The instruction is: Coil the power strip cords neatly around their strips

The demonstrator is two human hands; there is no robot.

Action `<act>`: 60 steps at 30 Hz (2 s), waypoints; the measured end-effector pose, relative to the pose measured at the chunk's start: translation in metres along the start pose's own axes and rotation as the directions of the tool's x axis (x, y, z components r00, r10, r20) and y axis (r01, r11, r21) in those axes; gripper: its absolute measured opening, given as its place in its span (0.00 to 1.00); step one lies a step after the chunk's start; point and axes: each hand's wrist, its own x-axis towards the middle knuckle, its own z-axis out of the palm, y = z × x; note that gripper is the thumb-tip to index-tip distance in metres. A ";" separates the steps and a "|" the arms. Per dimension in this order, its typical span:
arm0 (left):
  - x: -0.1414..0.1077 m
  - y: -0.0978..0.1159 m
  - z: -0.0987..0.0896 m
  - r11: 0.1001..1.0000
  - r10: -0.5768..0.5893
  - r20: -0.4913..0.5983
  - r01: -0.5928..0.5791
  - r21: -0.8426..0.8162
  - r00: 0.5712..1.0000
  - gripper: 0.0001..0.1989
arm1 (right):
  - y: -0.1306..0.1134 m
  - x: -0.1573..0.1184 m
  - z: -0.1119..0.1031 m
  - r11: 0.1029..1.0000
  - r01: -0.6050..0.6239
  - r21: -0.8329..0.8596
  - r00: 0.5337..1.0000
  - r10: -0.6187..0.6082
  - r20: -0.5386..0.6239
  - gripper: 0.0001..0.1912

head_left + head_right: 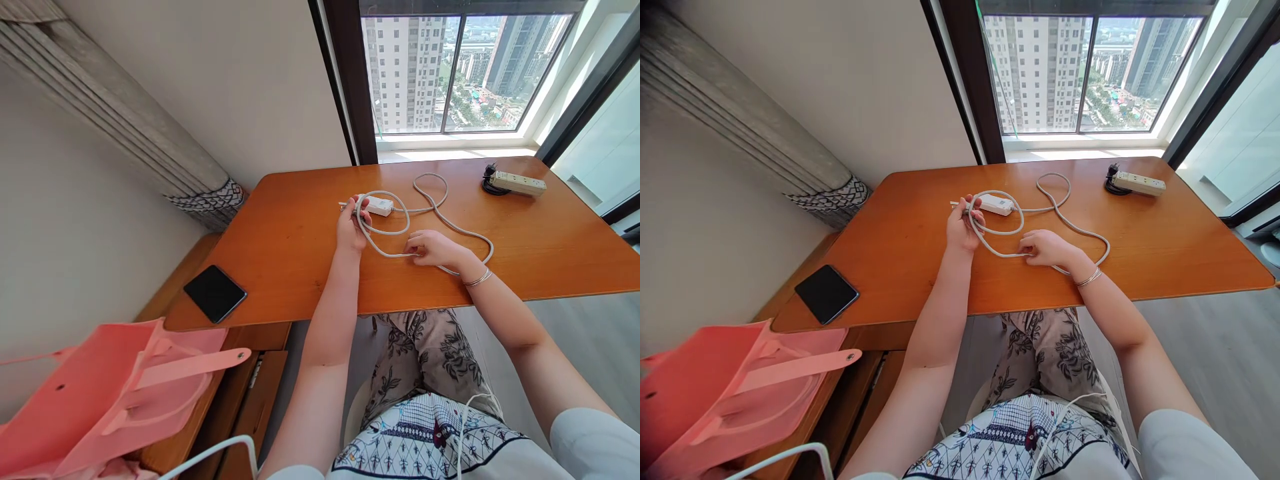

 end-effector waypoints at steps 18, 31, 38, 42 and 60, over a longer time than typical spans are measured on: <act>-0.018 -0.009 0.007 0.970 -0.127 0.224 0.074 0.230 0.966 0.07 | 0.000 0.011 0.018 0.503 -0.230 0.833 0.866 0.496 -0.060 0.16; -0.025 -0.001 0.006 0.959 -0.167 0.291 0.086 0.271 0.942 0.13 | -0.018 0.007 0.024 0.508 -0.428 0.748 0.892 0.368 0.261 0.18; -0.020 -0.008 0.004 0.975 -0.052 0.272 -0.010 0.223 0.961 0.19 | -0.018 0.010 0.025 0.573 -0.398 0.716 0.897 0.406 0.173 0.21; -0.017 -0.015 0.001 0.967 -0.058 0.284 -0.017 0.253 0.957 0.18 | -0.016 0.011 0.025 0.525 -0.409 0.747 0.878 0.448 0.166 0.19; -0.025 -0.014 0.009 0.936 -0.298 0.287 0.220 0.275 0.910 0.24 | -0.007 0.010 0.013 0.474 -0.419 0.774 0.857 0.489 0.164 0.23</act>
